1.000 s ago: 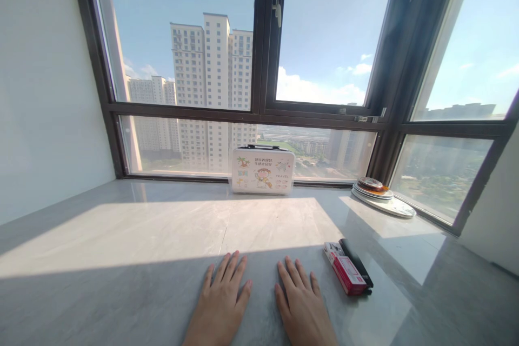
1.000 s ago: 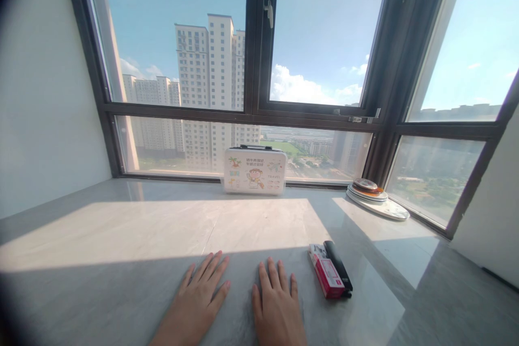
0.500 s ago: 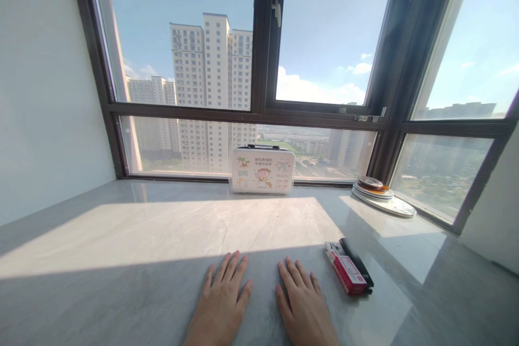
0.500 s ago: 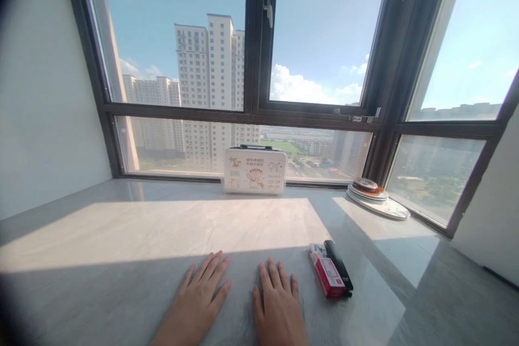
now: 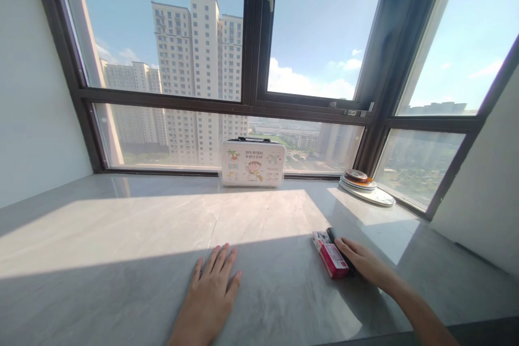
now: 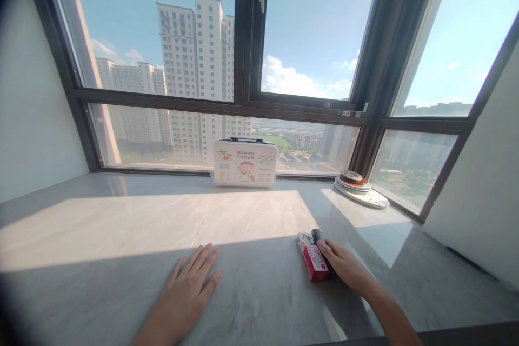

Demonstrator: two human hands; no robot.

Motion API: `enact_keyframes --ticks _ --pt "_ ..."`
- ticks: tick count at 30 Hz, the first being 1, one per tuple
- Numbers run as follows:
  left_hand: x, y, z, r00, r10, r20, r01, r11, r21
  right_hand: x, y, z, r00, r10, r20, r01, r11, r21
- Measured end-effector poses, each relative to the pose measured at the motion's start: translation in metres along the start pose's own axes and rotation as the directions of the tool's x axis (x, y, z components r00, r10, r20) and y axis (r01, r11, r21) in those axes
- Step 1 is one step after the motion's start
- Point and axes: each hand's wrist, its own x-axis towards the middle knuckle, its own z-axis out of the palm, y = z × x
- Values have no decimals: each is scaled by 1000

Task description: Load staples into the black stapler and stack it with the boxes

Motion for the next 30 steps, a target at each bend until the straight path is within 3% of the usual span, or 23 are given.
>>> enact_keyframes --ticks 3,5,9,13,16,19,22,25,30 --pt "1 -1 2 1000 11 -14 -11 1000 1 -4 3 22 976 -28 217 3 993 114" --pt "1 -2 3 1000 16 -23 -16 1000 5 -10 -4 35 954 -48 297 -12 980 198" --pt "0 -3 6 998 36 -53 -37 999 -9 -25 -46 64 945 -80 317 -1 968 250" --pt "-1 -6 5 994 41 -96 -53 990 -130 -40 -110 107 963 -47 265 14 992 123" --pt "-1 -5 -4 985 -64 -158 11 949 -314 -51 -153 142 970 -42 238 21 995 93" --pt "-1 0 -16 953 -206 -224 96 903 -420 -59 -179 164 974 -45 222 27 996 86" --pt "1 8 -23 924 -253 -287 134 917 -376 -61 -183 165 972 -63 225 40 994 103" --pt "4 19 -22 904 -241 -353 135 945 -299 -63 -170 152 971 -87 224 50 985 166" --pt "7 29 -14 920 -225 -322 148 958 -247 -75 -144 129 978 -82 194 29 965 261"
